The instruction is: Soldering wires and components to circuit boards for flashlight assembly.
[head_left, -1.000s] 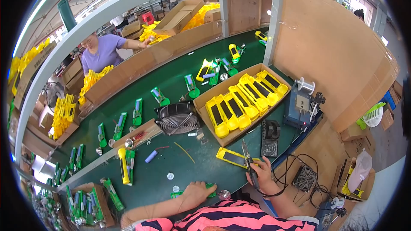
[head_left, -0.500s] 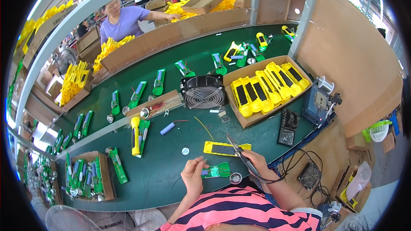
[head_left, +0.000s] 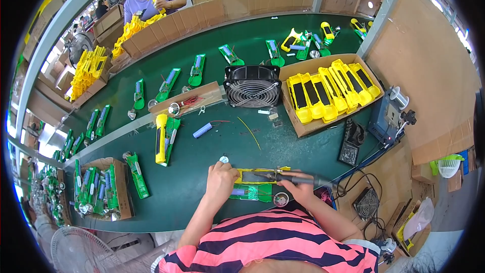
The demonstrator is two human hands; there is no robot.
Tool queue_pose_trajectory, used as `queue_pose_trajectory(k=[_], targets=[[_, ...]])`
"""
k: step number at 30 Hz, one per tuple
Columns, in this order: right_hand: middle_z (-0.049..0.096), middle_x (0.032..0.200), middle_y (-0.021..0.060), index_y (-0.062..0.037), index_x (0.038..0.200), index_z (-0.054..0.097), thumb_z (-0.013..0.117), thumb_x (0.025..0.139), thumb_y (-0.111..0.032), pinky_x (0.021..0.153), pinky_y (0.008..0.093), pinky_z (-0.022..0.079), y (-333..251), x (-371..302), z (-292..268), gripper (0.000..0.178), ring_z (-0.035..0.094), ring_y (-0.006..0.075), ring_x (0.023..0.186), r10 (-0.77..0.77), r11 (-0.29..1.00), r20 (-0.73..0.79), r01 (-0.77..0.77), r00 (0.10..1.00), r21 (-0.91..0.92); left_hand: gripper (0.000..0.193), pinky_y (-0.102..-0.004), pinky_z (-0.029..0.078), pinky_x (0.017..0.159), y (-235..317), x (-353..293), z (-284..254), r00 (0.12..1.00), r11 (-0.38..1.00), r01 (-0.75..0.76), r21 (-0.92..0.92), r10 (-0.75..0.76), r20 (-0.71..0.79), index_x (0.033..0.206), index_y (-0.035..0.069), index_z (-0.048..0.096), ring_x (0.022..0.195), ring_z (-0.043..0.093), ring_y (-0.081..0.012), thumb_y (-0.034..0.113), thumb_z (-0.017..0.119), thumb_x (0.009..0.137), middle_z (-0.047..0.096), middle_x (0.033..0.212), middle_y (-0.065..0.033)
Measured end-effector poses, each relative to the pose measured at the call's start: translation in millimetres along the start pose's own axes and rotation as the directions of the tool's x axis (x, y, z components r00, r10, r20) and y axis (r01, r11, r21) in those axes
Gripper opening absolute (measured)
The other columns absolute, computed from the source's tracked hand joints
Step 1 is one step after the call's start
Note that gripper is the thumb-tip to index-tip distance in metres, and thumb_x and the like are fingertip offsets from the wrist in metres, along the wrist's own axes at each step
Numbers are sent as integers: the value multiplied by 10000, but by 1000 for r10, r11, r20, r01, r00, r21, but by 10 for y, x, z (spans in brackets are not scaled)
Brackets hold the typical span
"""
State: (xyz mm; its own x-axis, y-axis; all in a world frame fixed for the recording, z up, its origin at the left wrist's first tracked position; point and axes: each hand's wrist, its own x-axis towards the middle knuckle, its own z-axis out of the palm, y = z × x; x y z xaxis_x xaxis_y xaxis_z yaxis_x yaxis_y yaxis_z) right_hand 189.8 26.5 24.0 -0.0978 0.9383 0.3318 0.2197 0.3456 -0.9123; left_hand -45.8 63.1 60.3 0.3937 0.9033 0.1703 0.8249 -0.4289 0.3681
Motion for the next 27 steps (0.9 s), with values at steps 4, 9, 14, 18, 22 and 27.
queue_pose_trajectory(k=[4, 9, 14, 18, 22, 27], targets=[[597, 736, 106, 49, 864, 549, 588, 785, -16, 545, 221, 507, 118, 96, 165, 110, 603, 132, 612, 462, 733, 63, -420, 885, 535, 52, -347, 396, 672, -39, 48, 1, 989, 999, 21, -42, -15, 146, 676, 81, 632, 751, 521, -234, 93, 582, 680, 541, 691, -58], [595, 719, 93, 47, 862, 551, 589, 777, 0, 529, 216, 502, 110, 132, 197, 105, 597, 121, 603, 527, 697, 79, -484, 846, 529, 60, -352, 397, 634, 14, 62, 35, 981, 997, 32, 63, -44, 191, 660, 123, 638, 759, 526, -226, 103, 584, 678, 527, 685, -64], [601, 710, 101, 37, 858, 549, 583, 773, 10, 503, 218, 480, 79, 148, 233, 95, 594, 134, 585, 520, 727, 78, -489, 850, 483, 42, -354, 396, 620, 0, 59, 95, 984, 988, 24, 153, -51, 173, 639, 134, 641, 758, 527, -228, 125, 607, 661, 523, 681, -58], [600, 710, 100, 40, 861, 547, 583, 773, 10, 500, 218, 479, 69, 153, 240, 100, 595, 131, 589, 511, 760, 73, -490, 856, 426, 28, -354, 395, 619, -6, 70, 103, 981, 985, 9, 173, -43, 191, 638, 132, 646, 757, 527, -228, 133, 621, 649, 526, 682, -61], [601, 703, 106, 45, 864, 546, 584, 776, 0, 496, 216, 475, 53, 148, 235, 105, 591, 131, 578, 503, 773, 71, -485, 861, 409, 31, -352, 394, 620, 2, 71, 116, 979, 979, 11, 202, -52, 198, 633, 128, 649, 754, 527, -228, 134, 623, 647, 528, 680, -65], [604, 689, 114, 44, 855, 548, 577, 787, -19, 500, 232, 476, 32, 159, 154, 97, 582, 138, 561, 500, 738, 96, -482, 860, 472, 42, -350, 396, 620, -9, 95, 126, 974, 970, -12, 241, -43, 222, 611, 127, 649, 733, 533, -233, 119, 615, 636, 538, 659, -69]])
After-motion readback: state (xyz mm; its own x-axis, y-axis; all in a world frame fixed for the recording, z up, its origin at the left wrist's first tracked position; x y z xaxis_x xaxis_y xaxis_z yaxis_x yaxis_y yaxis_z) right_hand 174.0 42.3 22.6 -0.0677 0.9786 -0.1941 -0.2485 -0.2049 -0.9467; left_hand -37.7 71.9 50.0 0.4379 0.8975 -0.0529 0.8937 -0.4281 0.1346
